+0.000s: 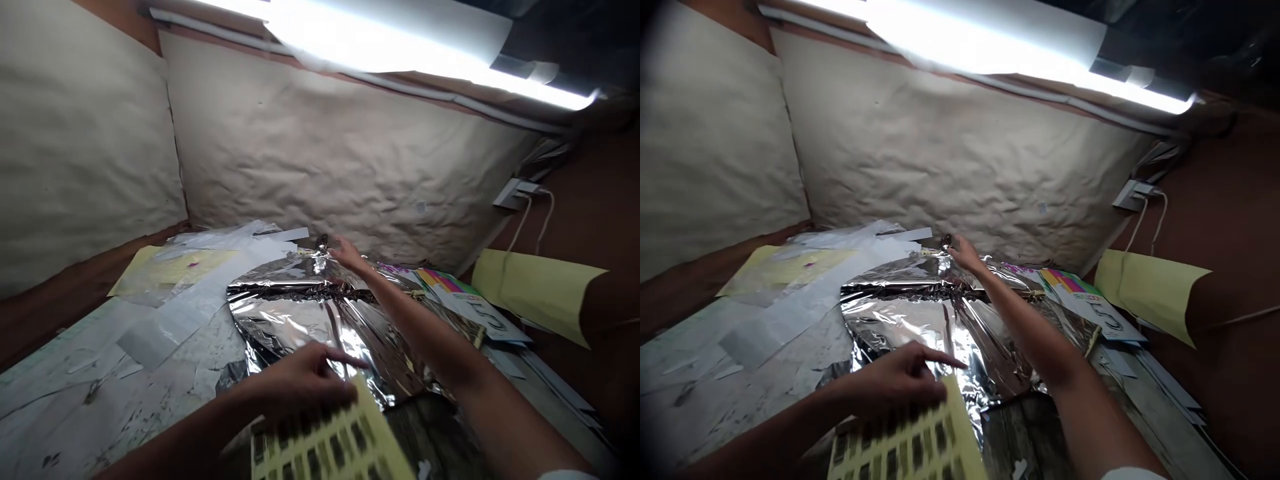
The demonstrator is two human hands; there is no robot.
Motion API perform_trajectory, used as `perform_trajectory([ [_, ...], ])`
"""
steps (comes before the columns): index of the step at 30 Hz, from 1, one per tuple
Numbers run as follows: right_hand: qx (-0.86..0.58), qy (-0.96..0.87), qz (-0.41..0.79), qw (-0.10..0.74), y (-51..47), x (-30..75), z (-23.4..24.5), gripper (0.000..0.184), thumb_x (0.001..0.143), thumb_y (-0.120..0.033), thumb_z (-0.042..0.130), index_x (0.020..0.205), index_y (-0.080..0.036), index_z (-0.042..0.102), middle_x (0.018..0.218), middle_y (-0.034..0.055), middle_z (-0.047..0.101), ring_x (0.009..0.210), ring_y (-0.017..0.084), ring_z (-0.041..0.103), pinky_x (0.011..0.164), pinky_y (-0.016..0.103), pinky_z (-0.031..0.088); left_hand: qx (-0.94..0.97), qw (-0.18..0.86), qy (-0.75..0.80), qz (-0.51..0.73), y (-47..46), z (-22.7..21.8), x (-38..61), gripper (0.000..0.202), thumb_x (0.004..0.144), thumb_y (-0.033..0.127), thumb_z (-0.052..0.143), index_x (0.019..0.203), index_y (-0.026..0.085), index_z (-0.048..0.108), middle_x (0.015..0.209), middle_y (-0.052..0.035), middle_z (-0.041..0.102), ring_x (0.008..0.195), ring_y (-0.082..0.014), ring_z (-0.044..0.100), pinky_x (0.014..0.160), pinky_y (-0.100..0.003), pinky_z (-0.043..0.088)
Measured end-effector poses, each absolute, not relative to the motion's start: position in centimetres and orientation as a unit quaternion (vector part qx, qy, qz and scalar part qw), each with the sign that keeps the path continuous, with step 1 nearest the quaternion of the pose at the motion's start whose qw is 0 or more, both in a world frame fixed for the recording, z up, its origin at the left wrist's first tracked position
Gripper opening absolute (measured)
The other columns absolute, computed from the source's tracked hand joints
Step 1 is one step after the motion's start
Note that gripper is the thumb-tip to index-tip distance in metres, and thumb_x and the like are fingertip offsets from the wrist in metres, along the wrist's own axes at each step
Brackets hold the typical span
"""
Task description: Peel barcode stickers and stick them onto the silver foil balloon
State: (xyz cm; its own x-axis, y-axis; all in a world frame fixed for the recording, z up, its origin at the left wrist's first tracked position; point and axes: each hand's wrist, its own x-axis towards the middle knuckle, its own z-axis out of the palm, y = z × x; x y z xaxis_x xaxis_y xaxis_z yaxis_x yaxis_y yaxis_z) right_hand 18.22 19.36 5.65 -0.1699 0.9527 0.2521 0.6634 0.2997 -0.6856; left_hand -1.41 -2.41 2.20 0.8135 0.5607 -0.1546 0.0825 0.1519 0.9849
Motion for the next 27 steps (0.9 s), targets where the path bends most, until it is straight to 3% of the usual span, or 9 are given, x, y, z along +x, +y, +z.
perform_trajectory([
  [3,-0.523,-0.732,0.293,0.324,13.0,19.5,6.8,0.038,0.095,-0.036,0.047,0.125,-0.015,0.056,0.117,0.0134,0.066,0.093,0.020,0.067,0.080,0.033,0.054,0.548,0.692,0.322,0.342,-1.7,2.3,-1.3,0.062,0.084,0.051,0.065,0.132,0.014,0.052,0.081,-0.0081,0.072,0.064,-0.0183,0.067,0.054,-0.026,0.052],
  [5,-0.463,-0.714,0.426,0.305,8.1,20.6,6.8,0.046,0.096,-0.049,0.042,0.121,-0.015,0.060,0.112,0.0137,0.068,0.093,0.021,0.068,0.079,0.034,0.054,0.524,0.657,0.352,0.413,-1.3,2.0,-1.2,0.059,0.086,0.052,0.061,0.131,0.015,0.050,0.086,-0.0099,0.073,0.070,-0.0229,0.070,0.057,-0.032,0.056],
  [9,-0.415,-0.637,0.574,0.305,0.4,22.4,4.8,0.056,0.075,-0.041,0.077,0.123,-0.018,0.059,0.108,0.0083,0.069,0.094,0.020,0.066,0.081,0.031,0.052,0.516,0.615,0.383,0.457,-1.0,1.5,-0.9,0.053,0.087,0.051,0.060,0.127,0.018,0.048,0.086,-0.0097,0.073,0.068,-0.0251,0.071,0.055,-0.038,0.059],
  [11,-0.425,-0.603,0.573,0.356,-1.5,22.7,3.5,0.057,0.067,-0.034,0.083,0.117,-0.018,0.061,0.099,0.0048,0.070,0.087,0.018,0.066,0.075,0.028,0.052,0.513,0.617,0.379,0.461,-1.2,1.6,-0.8,0.053,0.084,0.048,0.065,0.125,0.018,0.048,0.097,-0.0120,0.072,0.074,-0.0259,0.071,0.058,-0.039,0.060],
  [14,-0.439,-0.593,0.540,0.406,-2.6,22.5,2.1,0.040,0.069,-0.036,0.081,0.101,-0.017,0.067,0.088,0.0023,0.069,0.075,0.016,0.064,0.067,0.027,0.051,0.536,0.639,0.336,0.437,-1.5,2.2,-0.7,0.070,0.073,0.033,0.079,0.133,0.023,0.043,0.115,-0.0122,0.066,0.089,-0.0256,0.070,0.071,-0.040,0.060],
  [16,-0.447,-0.611,0.515,0.402,-2.8,22.3,1.8,0.030,0.074,-0.040,0.077,0.090,-0.016,0.069,0.079,0.0014,0.068,0.068,0.015,0.062,0.062,0.026,0.050,0.565,0.650,0.310,0.402,-1.6,2.7,-0.8,0.078,0.069,0.026,0.083,0.136,0.023,0.042,0.106,-0.0090,0.069,0.087,-0.0238,0.070,0.073,-0.038,0.059],
  [18,-0.446,-0.634,0.501,0.384,-2.9,22.1,1.7,0.028,0.079,-0.043,0.070,0.083,-0.015,0.070,0.072,0.0014,0.066,0.064,0.015,0.061,0.057,0.026,0.048,0.579,0.642,0.320,0.387,-1.7,3.0,-0.7,0.062,0.070,0.027,0.081,0.125,0.016,0.054,0.090,-0.0064,0.071,0.078,-0.0224,0.070,0.068,-0.034,0.058],
  [22,-0.417,-0.629,0.497,0.428,-3.1,22.1,1.6,0.031,0.077,-0.035,0.074,0.103,-0.019,0.068,0.093,0.0030,0.069,0.081,0.019,0.066,0.069,0.029,0.053,0.569,0.619,0.373,0.393,-1.6,2.8,-0.7,0.034,0.073,0.035,0.078,0.095,0.011,0.066,0.088,-0.0090,0.073,0.074,-0.0231,0.070,0.065,-0.032,0.058],
  [27,-0.452,-0.659,0.433,0.417,-3.4,21.7,1.5,0.023,0.075,-0.024,0.075,0.096,-0.017,0.069,0.089,0.0023,0.070,0.081,0.017,0.066,0.071,0.027,0.053,0.561,0.653,0.361,0.358,-1.2,2.3,-0.8,0.056,0.066,0.031,0.084,0.116,0.012,0.064,0.093,-0.0092,0.074,0.081,-0.0229,0.070,0.071,-0.032,0.057],
])
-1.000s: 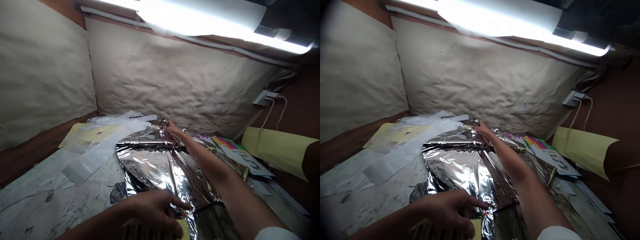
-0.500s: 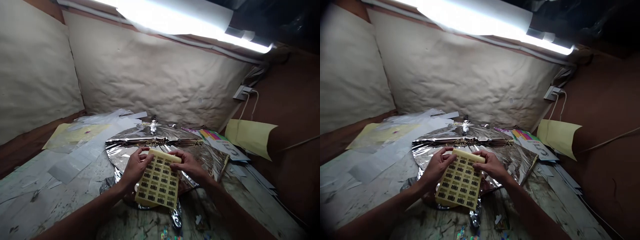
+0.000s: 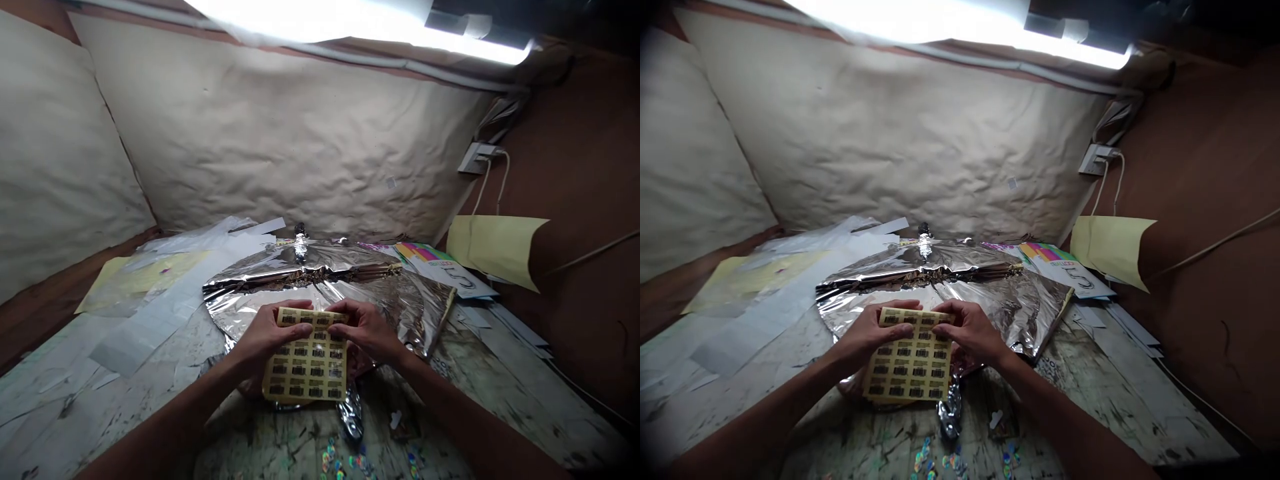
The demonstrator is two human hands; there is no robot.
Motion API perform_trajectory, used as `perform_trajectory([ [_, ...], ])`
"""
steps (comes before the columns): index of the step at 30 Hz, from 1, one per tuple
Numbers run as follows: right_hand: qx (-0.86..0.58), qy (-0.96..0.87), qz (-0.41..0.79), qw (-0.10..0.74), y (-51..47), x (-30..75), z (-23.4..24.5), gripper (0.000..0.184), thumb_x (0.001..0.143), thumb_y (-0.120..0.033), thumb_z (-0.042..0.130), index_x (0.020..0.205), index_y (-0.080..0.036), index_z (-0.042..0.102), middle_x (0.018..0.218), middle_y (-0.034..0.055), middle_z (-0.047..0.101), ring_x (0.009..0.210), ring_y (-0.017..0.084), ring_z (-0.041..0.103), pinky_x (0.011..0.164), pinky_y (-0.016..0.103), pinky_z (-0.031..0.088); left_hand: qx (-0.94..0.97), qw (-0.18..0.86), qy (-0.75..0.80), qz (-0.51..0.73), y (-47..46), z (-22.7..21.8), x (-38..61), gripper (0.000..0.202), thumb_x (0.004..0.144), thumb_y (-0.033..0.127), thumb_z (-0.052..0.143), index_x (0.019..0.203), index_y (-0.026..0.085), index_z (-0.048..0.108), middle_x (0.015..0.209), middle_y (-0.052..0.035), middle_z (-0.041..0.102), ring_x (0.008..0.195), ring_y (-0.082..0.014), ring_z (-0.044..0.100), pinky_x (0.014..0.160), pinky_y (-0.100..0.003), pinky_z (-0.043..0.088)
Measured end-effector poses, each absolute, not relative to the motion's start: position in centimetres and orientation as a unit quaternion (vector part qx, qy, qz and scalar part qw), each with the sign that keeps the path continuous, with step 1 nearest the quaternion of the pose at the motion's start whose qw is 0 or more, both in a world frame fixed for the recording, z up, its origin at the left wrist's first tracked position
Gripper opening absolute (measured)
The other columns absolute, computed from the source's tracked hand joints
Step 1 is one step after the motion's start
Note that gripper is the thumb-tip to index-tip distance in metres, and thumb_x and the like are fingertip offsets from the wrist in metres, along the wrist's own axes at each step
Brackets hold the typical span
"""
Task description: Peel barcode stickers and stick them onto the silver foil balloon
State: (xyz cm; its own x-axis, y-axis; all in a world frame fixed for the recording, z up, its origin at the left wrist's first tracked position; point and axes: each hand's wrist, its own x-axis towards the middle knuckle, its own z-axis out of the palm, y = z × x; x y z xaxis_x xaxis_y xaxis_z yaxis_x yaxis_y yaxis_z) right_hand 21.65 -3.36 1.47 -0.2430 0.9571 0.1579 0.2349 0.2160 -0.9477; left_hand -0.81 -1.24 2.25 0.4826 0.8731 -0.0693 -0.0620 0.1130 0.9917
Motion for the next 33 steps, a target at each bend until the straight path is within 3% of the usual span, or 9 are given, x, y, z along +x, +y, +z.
perform_trajectory([
  [2,-0.461,-0.661,0.424,0.414,-3.5,21.3,1.4,0.019,0.074,-0.023,0.074,0.093,-0.017,0.070,0.086,0.0016,0.070,0.078,0.017,0.066,0.069,0.026,0.053,0.567,0.659,0.354,0.346,-1.3,2.1,-0.8,0.051,0.071,0.032,0.080,0.116,0.011,0.066,0.093,-0.0104,0.074,0.081,-0.0225,0.070,0.071,-0.031,0.056],
  [8,-0.483,-0.653,0.368,0.453,-3.5,21.0,1.6,0.017,0.079,-0.028,0.071,0.092,-0.018,0.071,0.088,0.0037,0.072,0.079,0.018,0.067,0.071,0.028,0.053,0.591,0.601,0.360,0.399,-2.0,1.6,-0.6,0.027,0.081,0.036,0.072,0.094,0.012,0.075,0.079,-0.0080,0.074,0.064,-0.0198,0.069,0.053,-0.025,0.054],
  [13,-0.498,-0.681,0.274,0.462,-3.6,21.4,1.7,0.006,0.082,-0.023,0.069,0.086,-0.019,0.070,0.083,0.0023,0.071,0.077,0.017,0.067,0.072,0.029,0.053,0.615,0.558,0.352,0.432,-2.1,1.4,-0.6,0.022,0.081,0.032,0.071,0.092,0.014,0.076,0.083,-0.0072,0.075,0.067,-0.0202,0.070,0.054,-0.025,0.055],
  [19,-0.454,-0.750,0.069,0.476,-4.0,21.1,1.3,0.011,0.082,-0.015,0.069,0.091,-0.021,0.069,0.091,0.0043,0.068,0.087,0.019,0.064,0.078,0.033,0.052,0.587,0.585,0.382,0.409,-2.2,1.7,-0.6,0.029,0.080,0.040,0.072,0.090,0.012,0.075,0.080,-0.0087,0.075,0.066,-0.0229,0.071,0.053,-0.028,0.057],
  [25,-0.434,-0.780,-0.053,0.448,-4.1,21.1,0.8,0.011,0.085,-0.017,0.066,0.092,-0.024,0.070,0.093,0.0048,0.069,0.088,0.020,0.062,0.078,0.035,0.050,0.534,0.625,0.412,0.393,-2.4,2.0,-0.4,0.038,0.077,0.047,0.073,0.085,0.011,0.072,0.081,-0.0119,0.075,0.067,-0.0259,0.072,0.056,-0.031,0.058],
  [29,-0.447,-0.779,-0.009,0.439,-4.6,20.8,1.5,0.008,0.086,-0.021,0.063,0.087,-0.025,0.070,0.091,0.0059,0.068,0.090,0.022,0.061,0.080,0.037,0.050,0.511,0.641,0.431,0.378,-2.1,1.8,-0.5,0.042,0.075,0.049,0.074,0.090,0.010,0.071,0.083,-0.0136,0.075,0.069,-0.0264,0.072,0.057,-0.032,0.058],
  [33,-0.462,-0.710,0.158,0.508,-5.3,21.9,4.1,0.008,0.085,-0.029,0.065,0.083,-0.022,0.067,0.092,0.0071,0.065,0.093,0.023,0.061,0.085,0.038,0.050,0.503,0.675,0.438,0.315,-1.6,1.6,-1.2,0.041,0.073,0.048,0.075,0.087,0.010,0.070,0.079,-0.0134,0.074,0.065,-0.0254,0.071,0.053,-0.031,0.056],
])
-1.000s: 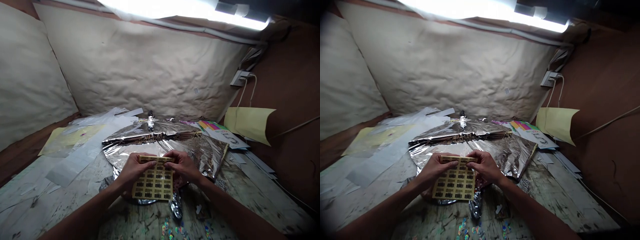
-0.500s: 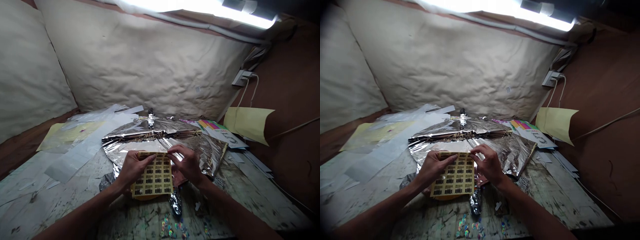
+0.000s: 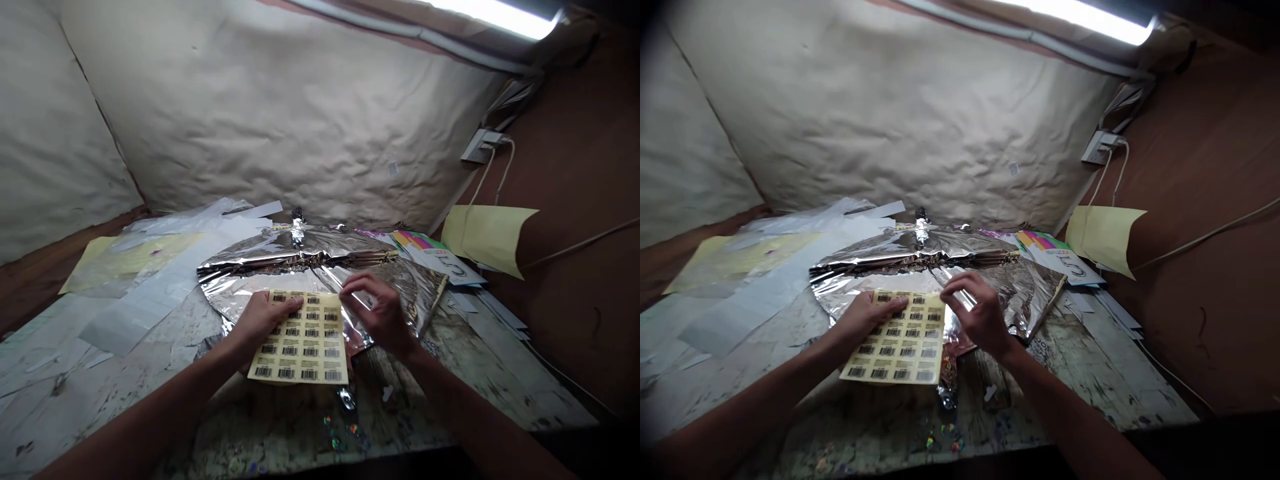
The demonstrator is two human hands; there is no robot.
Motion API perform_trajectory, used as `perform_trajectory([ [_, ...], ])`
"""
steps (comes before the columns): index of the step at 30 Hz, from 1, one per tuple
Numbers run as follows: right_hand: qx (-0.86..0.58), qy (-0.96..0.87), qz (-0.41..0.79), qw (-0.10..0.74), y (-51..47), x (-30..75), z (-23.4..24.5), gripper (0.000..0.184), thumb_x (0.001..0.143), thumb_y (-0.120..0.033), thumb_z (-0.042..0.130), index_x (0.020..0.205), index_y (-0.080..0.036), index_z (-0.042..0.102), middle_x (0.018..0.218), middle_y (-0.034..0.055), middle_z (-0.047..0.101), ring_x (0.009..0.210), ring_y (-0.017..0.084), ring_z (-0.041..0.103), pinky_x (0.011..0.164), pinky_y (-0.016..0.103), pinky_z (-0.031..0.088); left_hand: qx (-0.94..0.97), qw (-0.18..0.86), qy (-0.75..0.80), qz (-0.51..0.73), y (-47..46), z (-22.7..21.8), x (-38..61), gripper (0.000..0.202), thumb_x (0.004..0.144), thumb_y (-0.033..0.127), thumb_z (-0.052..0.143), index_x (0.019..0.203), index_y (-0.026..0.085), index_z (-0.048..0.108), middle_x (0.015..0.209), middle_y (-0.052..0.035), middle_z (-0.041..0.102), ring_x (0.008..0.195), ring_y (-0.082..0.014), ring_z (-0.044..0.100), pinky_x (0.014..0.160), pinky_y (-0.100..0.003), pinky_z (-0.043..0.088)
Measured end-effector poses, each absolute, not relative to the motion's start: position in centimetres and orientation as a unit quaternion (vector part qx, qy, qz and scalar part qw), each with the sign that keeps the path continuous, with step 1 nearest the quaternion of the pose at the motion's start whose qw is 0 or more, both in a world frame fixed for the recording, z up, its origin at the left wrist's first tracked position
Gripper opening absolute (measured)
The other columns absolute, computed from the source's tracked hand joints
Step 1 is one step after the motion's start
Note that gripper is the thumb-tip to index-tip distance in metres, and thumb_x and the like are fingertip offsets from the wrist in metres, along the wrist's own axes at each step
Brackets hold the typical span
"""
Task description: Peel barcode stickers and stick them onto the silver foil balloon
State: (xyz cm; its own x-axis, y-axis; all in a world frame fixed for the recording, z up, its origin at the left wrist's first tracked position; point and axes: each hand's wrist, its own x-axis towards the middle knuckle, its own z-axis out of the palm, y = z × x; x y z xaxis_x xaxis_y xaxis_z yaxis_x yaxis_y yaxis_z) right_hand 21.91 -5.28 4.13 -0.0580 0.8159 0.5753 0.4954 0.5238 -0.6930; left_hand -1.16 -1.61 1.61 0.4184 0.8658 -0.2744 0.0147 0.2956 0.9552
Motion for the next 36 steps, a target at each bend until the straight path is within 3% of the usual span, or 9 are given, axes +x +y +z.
perform_trajectory([
  [3,-0.463,-0.640,0.312,0.528,-5.4,23.5,5.3,0.014,0.081,-0.032,0.069,0.079,-0.019,0.067,0.089,0.0055,0.064,0.088,0.020,0.061,0.082,0.034,0.050,0.557,0.719,0.372,0.186,-2.1,1.9,-1.5,0.038,0.072,0.046,0.076,0.084,0.010,0.072,0.080,-0.0122,0.074,0.065,-0.0236,0.070,0.055,-0.029,0.054],
  [7,-0.490,-0.599,0.521,0.361,-5.4,24.0,3.5,0.025,0.067,-0.037,0.079,0.068,-0.016,0.067,0.083,0.0041,0.064,0.073,0.017,0.062,0.065,0.030,0.052,0.665,0.702,0.255,-0.012,-3.4,2.3,-1.2,0.064,0.066,0.037,0.081,0.125,0.021,0.063,0.096,-0.0052,0.074,0.082,-0.0234,0.069,0.071,-0.029,0.053],
  [10,-0.506,-0.560,0.584,0.299,-5.6,23.3,1.8,0.029,0.064,-0.040,0.080,0.068,-0.015,0.065,0.071,0.0016,0.063,0.063,0.015,0.062,0.054,0.026,0.051,0.756,0.606,0.240,-0.060,-4.0,2.2,-0.7,0.083,0.064,0.037,0.082,0.139,0.028,0.049,0.104,-0.0012,0.072,0.092,-0.0237,0.066,0.078,-0.029,0.050],
  [19,-0.529,-0.630,0.515,0.241,-5.3,23.1,0.5,0.018,0.073,-0.032,0.072,0.073,-0.014,0.068,0.062,0.0007,0.064,0.054,0.012,0.058,0.051,0.023,0.045,0.785,0.564,0.244,-0.082,-4.1,2.0,-0.5,0.085,0.066,0.041,0.079,0.143,0.029,0.044,0.114,-0.0012,0.068,0.094,-0.0239,0.063,0.078,-0.027,0.047],
  [25,-0.564,-0.740,0.294,0.218,-5.8,22.5,0.5,0.006,0.076,-0.023,0.071,0.080,-0.020,0.071,0.088,0.0037,0.064,0.078,0.016,0.060,0.067,0.027,0.046,0.799,0.545,0.240,-0.079,-4.1,2.0,-0.6,0.085,0.065,0.038,0.079,0.142,0.030,0.045,0.103,0.0006,0.070,0.083,-0.0213,0.062,0.074,-0.026,0.047],
  [27,-0.567,-0.748,0.266,0.222,-5.7,22.9,0.9,0.022,0.073,-0.022,0.074,0.094,-0.021,0.069,0.092,0.0033,0.063,0.079,0.016,0.059,0.069,0.028,0.046,0.804,0.539,0.239,-0.075,-4.1,1.9,-0.7,0.085,0.064,0.037,0.079,0.142,0.030,0.045,0.107,0.0000,0.069,0.085,-0.0217,0.062,0.073,-0.026,0.046],
  [29,-0.552,-0.760,0.269,0.213,-5.4,23.8,1.4,0.028,0.073,-0.021,0.075,0.100,-0.020,0.067,0.092,0.0027,0.063,0.075,0.016,0.058,0.067,0.027,0.045,0.811,0.528,0.241,-0.075,-4.1,1.9,-0.7,0.085,0.064,0.038,0.079,0.142,0.031,0.045,0.112,-0.0005,0.068,0.088,-0.0225,0.061,0.072,-0.025,0.046],
  [32,-0.456,-0.811,0.333,0.153,-4.8,25.3,2.3,0.012,0.080,-0.023,0.071,0.091,-0.020,0.070,0.091,0.0021,0.063,0.077,0.015,0.060,0.068,0.025,0.046,0.818,0.517,0.239,-0.076,-4.1,1.9,-0.7,0.086,0.064,0.038,0.079,0.142,0.032,0.045,0.119,-0.0011,0.066,0.092,-0.0237,0.061,0.071,-0.025,0.047],
  [36,-0.385,-0.849,0.343,0.115,-4.6,26.0,3.0,0.009,0.081,-0.027,0.071,0.087,-0.020,0.072,0.093,0.0025,0.063,0.084,0.016,0.060,0.075,0.026,0.048,0.817,0.523,0.234,-0.067,-4.0,2.1,-0.8,0.086,0.064,0.037,0.080,0.142,0.032,0.044,0.123,-0.0024,0.065,0.098,-0.0255,0.061,0.078,-0.028,0.047],
])
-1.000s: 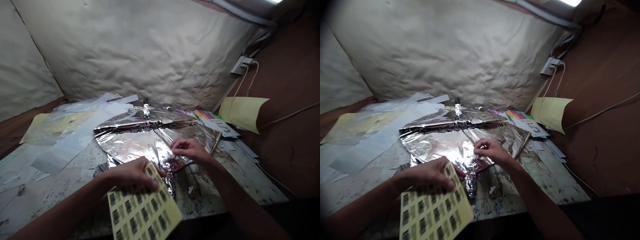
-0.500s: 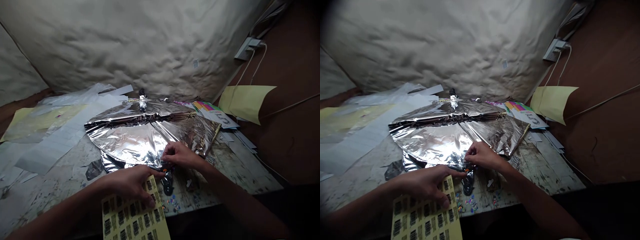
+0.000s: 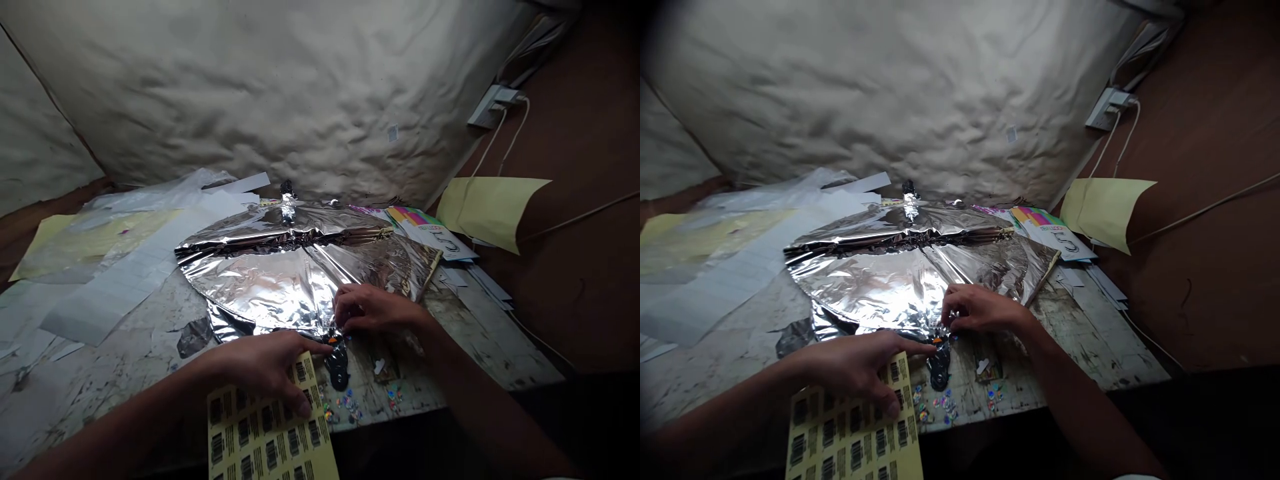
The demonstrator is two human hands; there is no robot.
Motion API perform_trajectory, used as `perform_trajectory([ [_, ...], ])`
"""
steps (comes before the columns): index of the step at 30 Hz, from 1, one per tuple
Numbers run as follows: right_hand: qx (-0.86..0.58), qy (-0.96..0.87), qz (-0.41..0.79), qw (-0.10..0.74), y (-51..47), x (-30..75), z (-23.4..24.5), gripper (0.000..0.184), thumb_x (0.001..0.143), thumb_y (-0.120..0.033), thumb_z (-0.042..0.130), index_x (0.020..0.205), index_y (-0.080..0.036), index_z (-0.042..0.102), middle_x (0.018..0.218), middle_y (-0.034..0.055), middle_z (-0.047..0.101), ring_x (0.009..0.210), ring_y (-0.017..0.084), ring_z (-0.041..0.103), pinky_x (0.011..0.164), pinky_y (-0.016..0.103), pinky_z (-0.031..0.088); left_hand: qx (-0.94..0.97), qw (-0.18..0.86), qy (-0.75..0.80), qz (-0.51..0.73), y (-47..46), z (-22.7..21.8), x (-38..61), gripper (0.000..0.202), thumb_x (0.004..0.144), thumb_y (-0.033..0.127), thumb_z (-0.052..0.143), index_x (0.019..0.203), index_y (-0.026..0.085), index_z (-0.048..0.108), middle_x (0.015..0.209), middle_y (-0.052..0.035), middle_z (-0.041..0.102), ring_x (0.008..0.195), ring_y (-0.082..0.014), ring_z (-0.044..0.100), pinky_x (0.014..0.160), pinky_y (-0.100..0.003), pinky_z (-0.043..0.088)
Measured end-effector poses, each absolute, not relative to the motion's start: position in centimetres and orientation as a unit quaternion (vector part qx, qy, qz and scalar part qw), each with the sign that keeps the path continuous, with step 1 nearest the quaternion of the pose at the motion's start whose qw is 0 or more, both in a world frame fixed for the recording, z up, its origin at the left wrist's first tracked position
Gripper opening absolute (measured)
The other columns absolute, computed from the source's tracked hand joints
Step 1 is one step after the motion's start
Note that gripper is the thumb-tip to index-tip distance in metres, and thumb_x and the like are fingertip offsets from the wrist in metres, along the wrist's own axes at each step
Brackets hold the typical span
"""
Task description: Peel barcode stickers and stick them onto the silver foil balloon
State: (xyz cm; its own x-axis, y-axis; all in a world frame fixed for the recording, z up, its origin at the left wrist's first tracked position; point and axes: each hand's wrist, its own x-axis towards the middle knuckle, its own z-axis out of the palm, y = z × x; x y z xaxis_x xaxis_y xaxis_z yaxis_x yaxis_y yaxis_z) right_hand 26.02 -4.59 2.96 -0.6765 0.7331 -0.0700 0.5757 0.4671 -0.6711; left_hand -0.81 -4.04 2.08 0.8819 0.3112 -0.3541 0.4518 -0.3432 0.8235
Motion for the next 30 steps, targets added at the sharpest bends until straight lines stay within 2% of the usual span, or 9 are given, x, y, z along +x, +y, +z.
perform_trajectory([
  [4,-0.427,-0.817,0.349,0.167,-4.9,25.2,2.9,0.013,0.083,-0.029,0.068,0.089,-0.019,0.072,0.092,0.0032,0.064,0.078,0.015,0.062,0.071,0.026,0.050,0.806,0.539,0.239,-0.054,-3.8,2.4,-1.2,0.085,0.066,0.039,0.079,0.143,0.034,0.043,0.119,-0.0025,0.066,0.097,-0.0246,0.063,0.082,-0.029,0.048],
  [8,-0.501,-0.765,0.331,0.234,-5.3,24.0,2.4,0.015,0.084,-0.033,0.067,0.089,-0.020,0.073,0.089,0.0038,0.064,0.077,0.016,0.064,0.069,0.027,0.052,0.808,0.528,0.257,-0.050,-3.9,2.5,-1.2,0.087,0.066,0.040,0.079,0.144,0.032,0.041,0.113,-0.0023,0.068,0.092,-0.0242,0.064,0.079,-0.029,0.048],
  [13,-0.521,-0.696,0.406,0.280,-5.9,23.3,1.8,0.019,0.086,-0.035,0.062,0.095,-0.022,0.071,0.102,0.0053,0.062,0.082,0.017,0.065,0.065,0.027,0.056,0.805,0.537,0.248,-0.046,-4.0,2.2,-1.0,0.088,0.065,0.040,0.078,0.144,0.029,0.041,0.107,-0.0019,0.070,0.085,-0.0227,0.064,0.074,-0.027,0.049],
  [15,-0.521,-0.678,0.435,0.282,-6.1,23.2,1.7,0.019,0.086,-0.035,0.062,0.097,-0.021,0.070,0.104,0.0058,0.060,0.083,0.017,0.065,0.062,0.026,0.056,0.807,0.535,0.247,-0.041,-3.9,2.1,-1.0,0.089,0.064,0.040,0.079,0.144,0.029,0.042,0.108,-0.0024,0.070,0.087,-0.0230,0.064,0.076,-0.028,0.049],
  [21,-0.509,-0.676,0.439,0.303,-6.2,22.8,1.8,0.017,0.080,-0.029,0.068,0.093,-0.018,0.070,0.102,0.0051,0.061,0.087,0.016,0.063,0.072,0.027,0.054,0.811,0.526,0.250,-0.053,-3.9,1.9,-1.0,0.089,0.067,0.041,0.079,0.145,0.033,0.039,0.115,-0.0029,0.068,0.096,-0.0247,0.063,0.083,-0.031,0.047],
  [28,-0.536,-0.617,0.491,0.301,-5.9,22.7,1.6,0.026,0.073,-0.029,0.074,0.095,-0.017,0.068,0.091,0.0047,0.061,0.083,0.018,0.062,0.057,0.023,0.053,0.832,0.492,0.249,-0.059,-4.0,2.1,-1.0,0.089,0.067,0.042,0.079,0.146,0.034,0.037,0.120,-0.0032,0.065,0.100,-0.0259,0.061,0.085,-0.031,0.046],
  [30,-0.537,-0.622,0.482,0.305,-5.9,22.7,1.4,0.027,0.070,-0.026,0.075,0.094,-0.017,0.068,0.093,0.0042,0.061,0.084,0.017,0.062,0.059,0.023,0.053,0.834,0.486,0.253,-0.069,-4.0,2.3,-1.0,0.089,0.068,0.042,0.078,0.146,0.034,0.036,0.123,-0.0035,0.063,0.102,-0.0257,0.061,0.087,-0.032,0.046],
])
